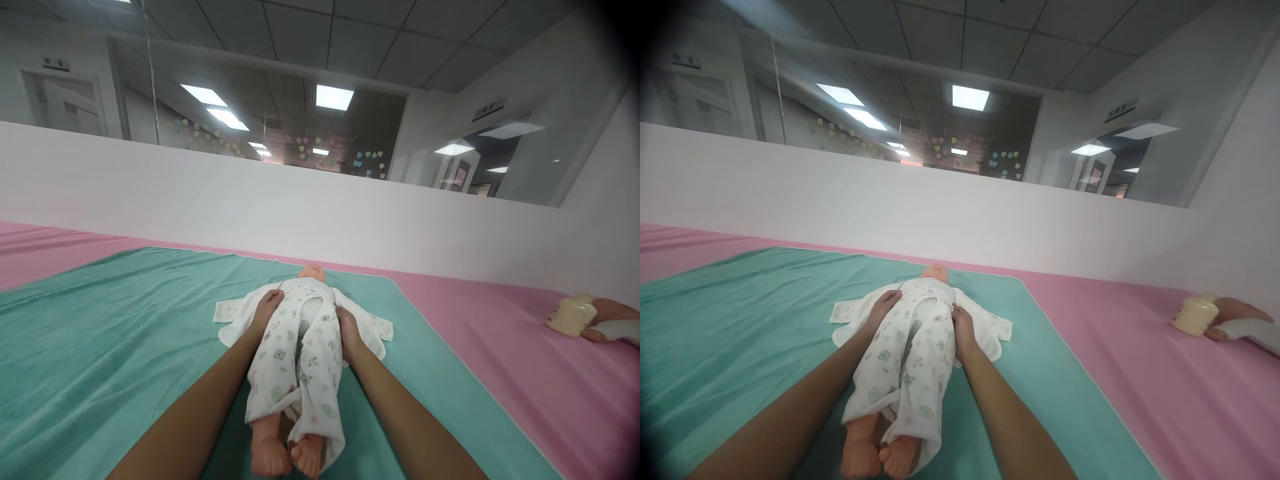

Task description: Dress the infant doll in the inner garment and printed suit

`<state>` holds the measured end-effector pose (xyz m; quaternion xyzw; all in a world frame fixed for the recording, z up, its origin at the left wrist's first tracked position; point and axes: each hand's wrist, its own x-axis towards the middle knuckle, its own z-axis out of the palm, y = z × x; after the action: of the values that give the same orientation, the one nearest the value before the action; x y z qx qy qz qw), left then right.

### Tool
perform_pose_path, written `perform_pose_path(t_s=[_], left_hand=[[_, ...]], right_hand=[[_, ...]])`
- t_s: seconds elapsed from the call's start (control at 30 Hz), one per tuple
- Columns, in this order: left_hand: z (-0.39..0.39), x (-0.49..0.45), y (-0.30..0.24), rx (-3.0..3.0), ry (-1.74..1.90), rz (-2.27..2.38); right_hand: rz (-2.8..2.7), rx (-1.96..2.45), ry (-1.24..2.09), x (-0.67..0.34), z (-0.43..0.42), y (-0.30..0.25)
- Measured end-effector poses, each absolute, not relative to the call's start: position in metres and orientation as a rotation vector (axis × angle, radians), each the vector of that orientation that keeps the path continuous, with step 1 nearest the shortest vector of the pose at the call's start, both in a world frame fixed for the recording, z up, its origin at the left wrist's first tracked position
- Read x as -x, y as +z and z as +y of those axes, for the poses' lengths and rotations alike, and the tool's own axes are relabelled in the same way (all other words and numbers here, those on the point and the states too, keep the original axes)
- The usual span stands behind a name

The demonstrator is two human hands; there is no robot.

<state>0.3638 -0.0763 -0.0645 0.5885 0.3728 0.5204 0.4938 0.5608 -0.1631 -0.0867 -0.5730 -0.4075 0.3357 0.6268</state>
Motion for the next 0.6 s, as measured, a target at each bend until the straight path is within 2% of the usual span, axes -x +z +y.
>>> perform_pose_path(t_s=[0.3,0.43,0.6], left_hand=[[-0.076,-0.364,-0.055,-1.857,1.24,0.941],[-0.077,-0.363,-0.04,-2.184,1.13,0.895],[-0.073,-0.37,-0.022,-2.567,0.908,1.058]], right_hand=[[-1.261,1.313,0.241,-0.566,-0.168,-0.075],[-1.357,1.281,0.244,-0.569,-0.16,-0.076],[-1.5,1.285,0.228,-0.578,-0.156,-0.076]])
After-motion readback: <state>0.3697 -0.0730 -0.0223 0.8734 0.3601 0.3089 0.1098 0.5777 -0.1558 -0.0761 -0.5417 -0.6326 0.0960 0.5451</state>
